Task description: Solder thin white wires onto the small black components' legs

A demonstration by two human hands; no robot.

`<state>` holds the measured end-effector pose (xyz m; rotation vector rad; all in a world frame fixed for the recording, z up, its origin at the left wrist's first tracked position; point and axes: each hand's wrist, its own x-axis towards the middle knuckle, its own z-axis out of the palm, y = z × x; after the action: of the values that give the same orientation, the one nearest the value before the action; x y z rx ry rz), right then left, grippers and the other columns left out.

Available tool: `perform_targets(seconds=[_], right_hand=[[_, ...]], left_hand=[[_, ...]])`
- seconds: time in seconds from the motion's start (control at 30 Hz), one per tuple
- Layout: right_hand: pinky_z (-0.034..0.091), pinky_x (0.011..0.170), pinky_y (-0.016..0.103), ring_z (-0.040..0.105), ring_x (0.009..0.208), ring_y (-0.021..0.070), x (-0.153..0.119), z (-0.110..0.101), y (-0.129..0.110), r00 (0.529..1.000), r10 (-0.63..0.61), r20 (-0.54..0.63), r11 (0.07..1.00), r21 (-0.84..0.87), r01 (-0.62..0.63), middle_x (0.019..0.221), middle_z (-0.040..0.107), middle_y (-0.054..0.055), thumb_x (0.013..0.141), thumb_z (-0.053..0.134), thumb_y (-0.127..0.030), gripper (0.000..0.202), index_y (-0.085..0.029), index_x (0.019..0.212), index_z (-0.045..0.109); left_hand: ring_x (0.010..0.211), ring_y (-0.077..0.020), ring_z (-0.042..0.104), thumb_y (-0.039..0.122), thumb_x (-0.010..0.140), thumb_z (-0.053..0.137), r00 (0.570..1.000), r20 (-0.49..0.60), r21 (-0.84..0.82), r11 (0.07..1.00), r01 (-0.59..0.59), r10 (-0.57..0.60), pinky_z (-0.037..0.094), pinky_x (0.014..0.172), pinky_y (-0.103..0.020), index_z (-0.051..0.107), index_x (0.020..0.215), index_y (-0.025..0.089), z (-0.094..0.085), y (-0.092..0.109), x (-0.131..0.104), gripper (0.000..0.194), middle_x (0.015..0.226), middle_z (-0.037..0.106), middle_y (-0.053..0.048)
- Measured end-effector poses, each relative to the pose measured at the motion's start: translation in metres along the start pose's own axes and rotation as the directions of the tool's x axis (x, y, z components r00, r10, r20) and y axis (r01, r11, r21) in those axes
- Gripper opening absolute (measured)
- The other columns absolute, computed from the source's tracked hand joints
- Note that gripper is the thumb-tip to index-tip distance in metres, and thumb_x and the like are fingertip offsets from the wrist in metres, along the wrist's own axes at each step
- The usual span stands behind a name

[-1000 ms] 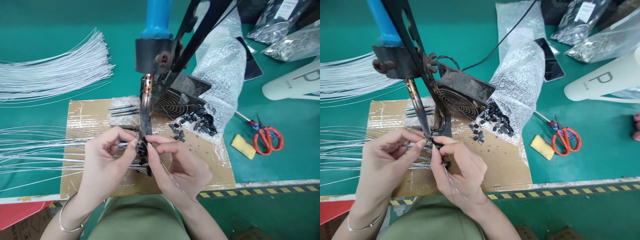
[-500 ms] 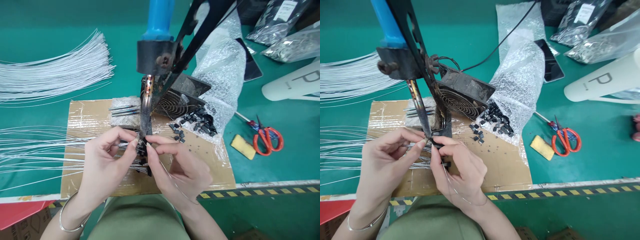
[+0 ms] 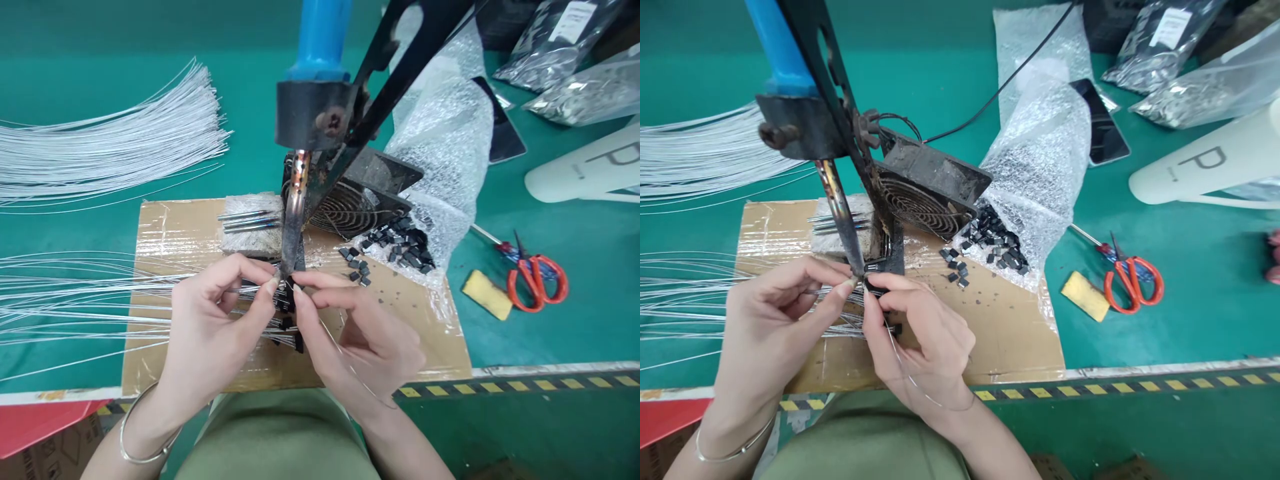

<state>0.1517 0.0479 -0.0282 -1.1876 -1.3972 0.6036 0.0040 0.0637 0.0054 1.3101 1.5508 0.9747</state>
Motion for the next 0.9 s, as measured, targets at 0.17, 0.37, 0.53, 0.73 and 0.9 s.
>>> perform_targets(seconds=[0.17,0.37,0.53,0.73,0.9], right_hand=[[0.069,0.079,0.032,0.084,0.087,0.0219,-0.001,-0.0002,0.0007,1.0,-0.004,0.004,1.0,0.0,0.004,0.095,0.085,0.005,0.086,0.075,-0.003,0.022,-0.024,0.092,0.072],[0.069,0.077,0.033,0.083,0.084,0.0207,-0.0014,-0.0012,0.0024,1.0,0.002,0.021,1.0,0.0,-0.002,0.096,0.085,0.005,0.088,0.074,-0.005,0.02,-0.025,0.092,0.072],[0.068,0.078,0.03,0.083,0.084,0.0201,-0.0009,-0.0012,0.003,1.0,-0.003,0.01,1.0,-0.012,0.003,0.095,0.085,0.005,0.086,0.076,-0.004,0.02,-0.023,0.092,0.073],[0.069,0.078,0.031,0.083,0.084,0.0199,-0.0002,-0.0005,0.0014,1.0,-0.022,0.002,1.0,-0.014,0.022,0.094,0.085,0.005,0.086,0.076,-0.003,0.022,-0.023,0.092,0.073],[0.069,0.078,0.033,0.083,0.084,0.0211,-0.001,-0.0002,0.0021,1.0,-0.007,0.003,1.0,0.002,0.007,0.097,0.085,0.005,0.085,0.076,-0.002,0.023,-0.024,0.092,0.074]], left_hand=[[0.074,-0.0124,0.066,0.015,0.088,0.076,1.0,-0.001,-0.011,1.0,-0.003,0.003,0.045,0.059,-0.024,0.076,0.08,0.024,0.0001,-0.0002,-0.0003,0.012,0.088,0.079,0.003],[0.073,-0.0126,0.066,0.015,0.088,0.075,1.0,0.009,-0.005,1.0,0.015,-0.015,0.044,0.059,-0.025,0.075,0.08,0.024,-0.0012,-0.0004,-0.0007,0.012,0.084,0.078,0.003],[0.074,-0.0131,0.067,0.015,0.088,0.076,1.0,0.02,0.005,1.0,0.013,-0.013,0.043,0.058,-0.025,0.076,0.08,0.024,-0.0001,-0.0014,0.0012,0.012,0.084,0.078,0.003],[0.07,-0.0109,0.064,0.013,0.089,0.074,1.0,0.01,-0.005,1.0,-0.011,0.011,0.047,0.062,-0.023,0.075,0.08,0.024,-0.0006,0.001,-0.0004,0.014,0.086,0.079,0.004],[0.072,-0.0122,0.066,0.013,0.089,0.075,1.0,0.002,-0.004,1.0,-0.017,0.017,0.048,0.062,-0.023,0.075,0.08,0.024,0.0001,0.001,-0.0007,0.013,0.086,0.079,0.002]])
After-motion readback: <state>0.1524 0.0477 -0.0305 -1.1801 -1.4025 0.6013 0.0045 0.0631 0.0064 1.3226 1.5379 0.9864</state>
